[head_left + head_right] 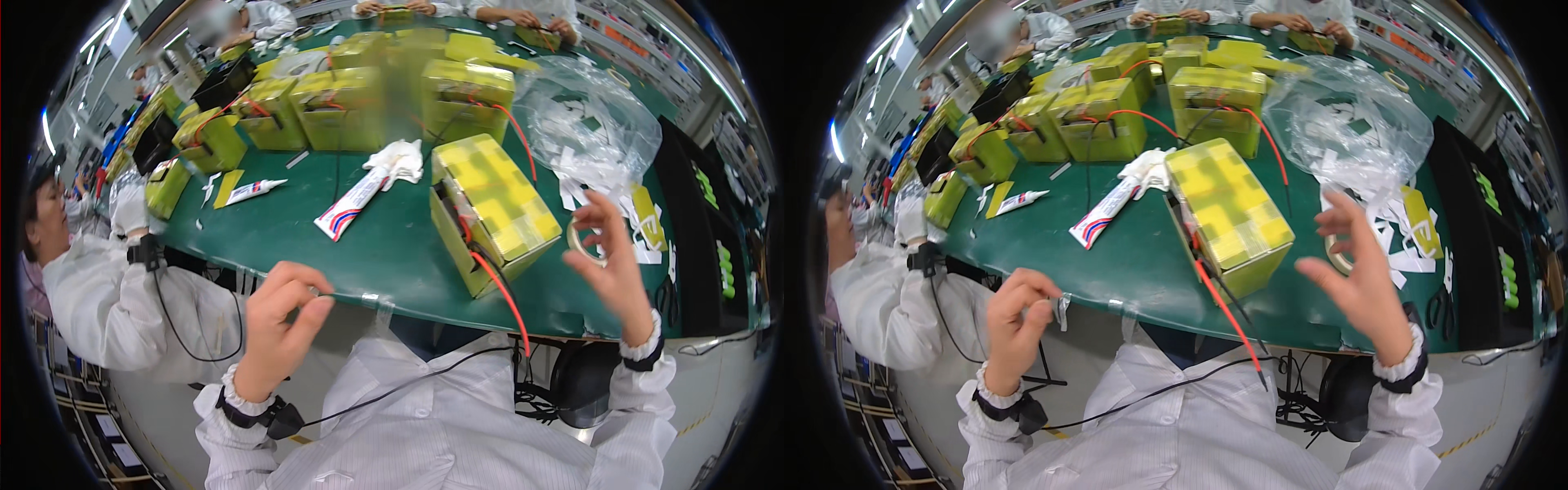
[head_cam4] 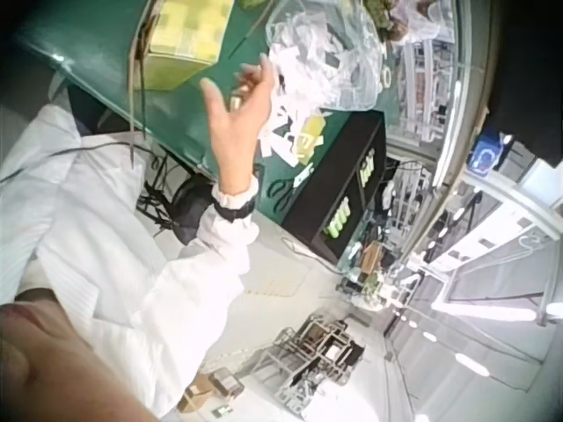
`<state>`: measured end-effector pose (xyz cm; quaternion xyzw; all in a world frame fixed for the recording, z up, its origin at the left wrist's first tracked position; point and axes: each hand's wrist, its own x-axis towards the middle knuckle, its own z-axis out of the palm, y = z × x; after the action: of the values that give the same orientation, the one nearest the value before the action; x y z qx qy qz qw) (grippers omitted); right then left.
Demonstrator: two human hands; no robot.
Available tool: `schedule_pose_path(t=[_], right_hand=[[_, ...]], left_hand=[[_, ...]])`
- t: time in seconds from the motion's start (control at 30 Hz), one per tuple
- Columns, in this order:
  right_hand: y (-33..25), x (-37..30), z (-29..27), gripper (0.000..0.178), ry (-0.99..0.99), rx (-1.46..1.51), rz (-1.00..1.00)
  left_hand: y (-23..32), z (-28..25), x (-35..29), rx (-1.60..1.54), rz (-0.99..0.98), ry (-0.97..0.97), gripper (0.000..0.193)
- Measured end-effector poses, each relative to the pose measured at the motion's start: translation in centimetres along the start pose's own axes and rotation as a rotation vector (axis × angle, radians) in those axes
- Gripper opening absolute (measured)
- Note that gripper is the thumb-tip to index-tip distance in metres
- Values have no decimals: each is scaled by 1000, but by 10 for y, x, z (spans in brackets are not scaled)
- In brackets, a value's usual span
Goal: The person peels and applies labels to battery packs, removes pieces of tape from the workbench edge, and applies adhesive insulating strips onto battery cell assemblies in a tray.
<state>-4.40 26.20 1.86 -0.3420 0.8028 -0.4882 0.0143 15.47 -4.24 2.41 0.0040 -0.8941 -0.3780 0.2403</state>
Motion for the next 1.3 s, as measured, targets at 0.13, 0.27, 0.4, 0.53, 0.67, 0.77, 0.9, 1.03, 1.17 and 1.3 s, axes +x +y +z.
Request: schedule_pose_path(t=[0.13, 0.27, 0.4, 0.53, 0.67, 0.77, 0.9, 1.03, 1.17, 1.3], right_hand=[[0, -20, 50, 103, -27, -100, 30], [3, -30, 92, 103, 174, 85, 23], [-2, -16, 32, 81, 104, 171, 144], [-70, 39, 28, 81, 23, -138, 88], [-75, 72, 63, 79, -194, -448, -106], [-82, 77, 77, 82, -284, -723, 94], [-80, 76, 78, 84, -293, -736, 8], [-80, 78, 79, 86, -304, -714, 0], [-83, 79, 77, 88, -294, -551, 42], [-87, 86, 76, 90, -346, -582, 132]], left_hand=[[0, 12, 8, -69, 9, 56, 8], [-1, 13, 14, -109, 45, 7, 13], [-3, 11, 4, -109, 78, -21, 14], [-12, 22, -15, -175, -22, -91, 17], [-17, 34, -28, -246, 14, -66, 19], [-26, 33, -43, -257, -12, -52, 20], [-42, 26, -58, -259, -59, -21, 21], [-59, 19, -68, -258, -47, 16, 22], [-70, 14, -76, -272, -41, 28, 22], [-77, 11, -81, -314, -42, 50, 21]])
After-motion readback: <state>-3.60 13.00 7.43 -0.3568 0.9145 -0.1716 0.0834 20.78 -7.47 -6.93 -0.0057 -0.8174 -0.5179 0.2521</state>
